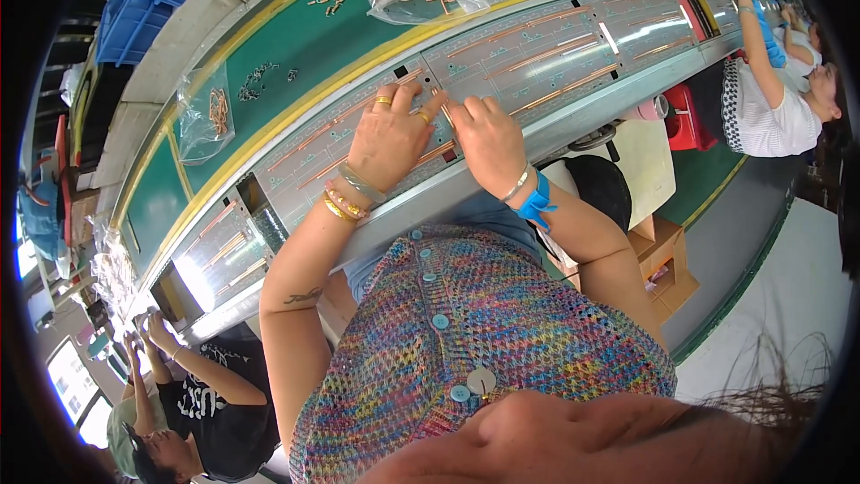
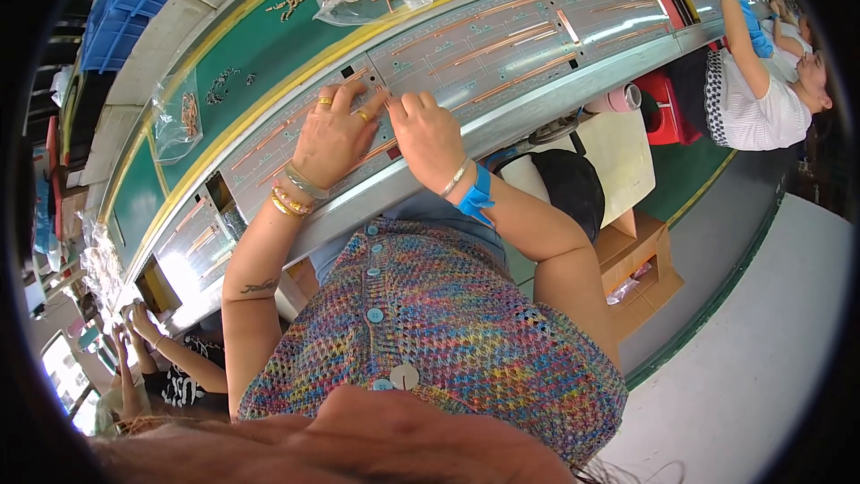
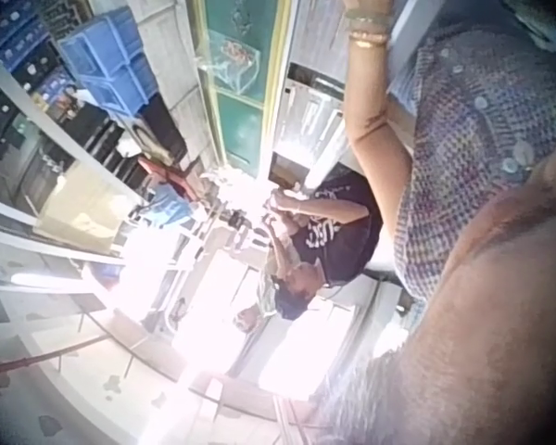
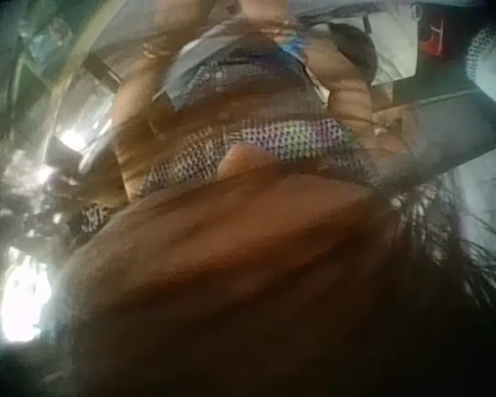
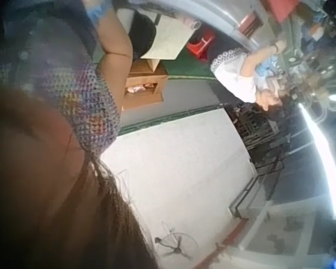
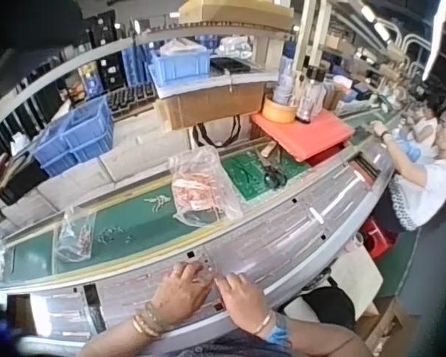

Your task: The person is assembling small electronic components onto a metal strip on an assembly line.

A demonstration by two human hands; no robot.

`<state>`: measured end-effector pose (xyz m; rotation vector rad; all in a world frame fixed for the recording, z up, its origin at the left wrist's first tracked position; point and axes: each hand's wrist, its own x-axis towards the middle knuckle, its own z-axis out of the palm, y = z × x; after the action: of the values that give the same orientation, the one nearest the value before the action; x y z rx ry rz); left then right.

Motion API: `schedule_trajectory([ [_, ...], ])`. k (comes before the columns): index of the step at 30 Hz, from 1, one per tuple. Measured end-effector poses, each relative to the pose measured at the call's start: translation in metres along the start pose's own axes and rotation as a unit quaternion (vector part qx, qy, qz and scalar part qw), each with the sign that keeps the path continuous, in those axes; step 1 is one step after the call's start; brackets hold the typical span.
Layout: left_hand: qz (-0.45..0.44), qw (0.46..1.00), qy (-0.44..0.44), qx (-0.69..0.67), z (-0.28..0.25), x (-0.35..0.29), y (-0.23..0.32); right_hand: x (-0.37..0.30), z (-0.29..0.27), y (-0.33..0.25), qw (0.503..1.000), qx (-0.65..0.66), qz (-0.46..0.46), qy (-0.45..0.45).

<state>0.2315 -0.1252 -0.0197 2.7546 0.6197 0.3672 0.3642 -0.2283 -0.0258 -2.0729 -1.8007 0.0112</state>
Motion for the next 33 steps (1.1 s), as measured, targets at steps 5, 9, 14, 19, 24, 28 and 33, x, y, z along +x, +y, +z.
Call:
schedule_trajectory([
  [5, 0.048, 0.996, -0.016, 0.073, 0.000, -0.003, 0.003, -0.012, -0.017, 0.005, 0.994, 0.084, -0.006, 0.063],
  [9, 0.038, 0.995, -0.031, 0.091, 0.002, -0.004, 0.007, -0.023, -0.028, 0.014, 0.989, 0.116, 0.035, 0.090],
  [14, 0.050, 0.994, -0.045, 0.088, -0.003, -0.005, 0.004, -0.032, -0.018, 0.025, 0.985, 0.135, 0.040, 0.095],
  [19, 0.061, 0.994, -0.032, 0.079, -0.006, -0.006, 0.000, -0.024, -0.012, 0.028, 0.983, 0.146, 0.024, 0.108],
  [24, -0.007, 0.980, 0.176, -0.087, -0.010, 0.021, -0.055, -0.022, -0.007, 0.033, 0.979, 0.168, 0.030, 0.112],
  [28, -0.157, 0.961, 0.228, -0.009, -0.026, 0.063, -0.119, -0.021, -0.013, 0.036, 0.979, 0.161, 0.023, 0.125],
  [33, -0.148, 0.973, 0.104, 0.146, -0.009, 0.079, -0.161, -0.027, -0.005, 0.037, 0.977, 0.176, 0.039, 0.116],
])
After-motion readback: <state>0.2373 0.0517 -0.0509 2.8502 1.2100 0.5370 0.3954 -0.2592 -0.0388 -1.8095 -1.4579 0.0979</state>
